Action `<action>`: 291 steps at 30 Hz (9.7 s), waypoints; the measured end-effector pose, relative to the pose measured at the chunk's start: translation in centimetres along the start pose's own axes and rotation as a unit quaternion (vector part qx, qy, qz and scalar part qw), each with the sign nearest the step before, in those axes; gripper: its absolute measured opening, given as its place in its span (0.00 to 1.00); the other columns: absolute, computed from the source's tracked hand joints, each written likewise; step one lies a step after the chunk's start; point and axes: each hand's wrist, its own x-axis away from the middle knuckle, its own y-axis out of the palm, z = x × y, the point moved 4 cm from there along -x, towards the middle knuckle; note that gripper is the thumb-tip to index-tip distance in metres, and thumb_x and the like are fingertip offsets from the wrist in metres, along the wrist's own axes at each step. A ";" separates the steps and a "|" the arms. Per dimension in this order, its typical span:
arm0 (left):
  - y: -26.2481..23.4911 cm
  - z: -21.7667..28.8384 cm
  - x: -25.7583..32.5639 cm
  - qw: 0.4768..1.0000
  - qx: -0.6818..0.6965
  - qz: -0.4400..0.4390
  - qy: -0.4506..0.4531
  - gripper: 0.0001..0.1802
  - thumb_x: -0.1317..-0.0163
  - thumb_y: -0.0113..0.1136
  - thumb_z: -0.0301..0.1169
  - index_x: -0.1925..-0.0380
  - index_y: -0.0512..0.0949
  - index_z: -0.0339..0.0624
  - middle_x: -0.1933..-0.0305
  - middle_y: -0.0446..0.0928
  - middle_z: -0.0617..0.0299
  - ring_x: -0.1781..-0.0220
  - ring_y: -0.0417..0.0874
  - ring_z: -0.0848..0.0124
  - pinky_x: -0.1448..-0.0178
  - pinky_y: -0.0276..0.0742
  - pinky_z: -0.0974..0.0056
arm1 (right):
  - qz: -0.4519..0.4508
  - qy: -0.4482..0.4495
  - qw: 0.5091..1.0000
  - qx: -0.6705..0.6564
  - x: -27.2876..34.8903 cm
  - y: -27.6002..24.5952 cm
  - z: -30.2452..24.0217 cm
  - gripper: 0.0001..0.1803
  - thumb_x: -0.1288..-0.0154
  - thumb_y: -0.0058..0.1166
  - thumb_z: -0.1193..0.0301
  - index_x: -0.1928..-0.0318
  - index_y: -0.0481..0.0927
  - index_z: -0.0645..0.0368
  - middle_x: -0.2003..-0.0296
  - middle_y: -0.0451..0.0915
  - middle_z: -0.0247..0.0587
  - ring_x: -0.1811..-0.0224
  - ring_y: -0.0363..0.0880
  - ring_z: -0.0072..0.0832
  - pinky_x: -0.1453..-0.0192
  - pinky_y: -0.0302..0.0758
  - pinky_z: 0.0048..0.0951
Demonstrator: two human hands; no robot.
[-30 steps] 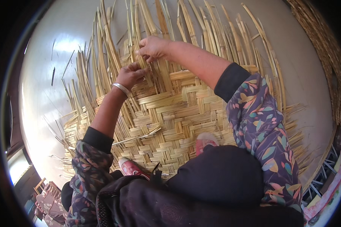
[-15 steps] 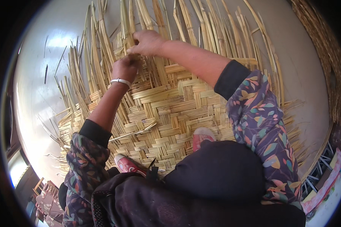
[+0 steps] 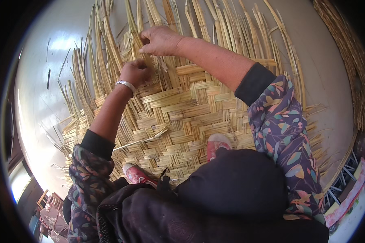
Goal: The person weaves a flat basket base by hand, interlacing thin dried plant strips in an over-under pattern. They repeatedly pick up new strips, thread them through the existing weave, and press the weave flat to maintain alignment.
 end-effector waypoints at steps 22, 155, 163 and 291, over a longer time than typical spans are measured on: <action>1.3 0.2 1.4 0.989 -0.142 0.044 -0.009 0.16 0.53 0.69 0.37 0.75 0.76 0.37 0.76 0.78 0.54 0.74 0.80 0.65 0.65 0.76 0.62 | 0.031 0.074 0.966 -0.244 -0.6 1.1 3.0 0.13 0.46 0.65 0.67 0.76 0.74 0.57 0.80 0.78 0.34 0.78 0.78 0.17 0.75 0.73 0.19; 10.8 6.3 2.3 0.900 -0.348 0.157 0.210 0.16 0.45 0.59 0.44 0.78 0.75 0.43 0.74 0.76 0.54 0.70 0.78 0.53 0.66 0.73 0.52 | 0.218 0.046 0.973 -0.063 12.4 -3.6 10.1 0.15 0.40 0.52 0.71 0.53 0.75 0.64 0.67 0.80 0.45 0.68 0.79 0.32 0.64 0.73 0.35; 9.5 6.8 2.8 0.912 -0.325 0.163 0.190 0.15 0.46 0.58 0.44 0.79 0.77 0.44 0.77 0.77 0.53 0.73 0.79 0.54 0.66 0.74 0.54 | 0.024 0.188 0.981 0.033 7.2 -3.0 9.2 0.24 0.47 0.58 0.70 0.52 0.72 0.72 0.60 0.79 0.59 0.58 0.79 0.44 0.55 0.74 0.37; 9.2 3.8 2.6 0.952 -0.030 0.143 0.271 0.04 0.44 0.59 0.27 0.69 0.77 0.40 0.71 0.77 0.55 0.70 0.79 0.62 0.63 0.74 0.63 | 0.136 0.079 0.985 -0.066 12.8 -2.1 4.8 0.19 0.48 0.51 0.72 0.53 0.75 0.62 0.64 0.80 0.57 0.58 0.78 0.50 0.53 0.75 0.41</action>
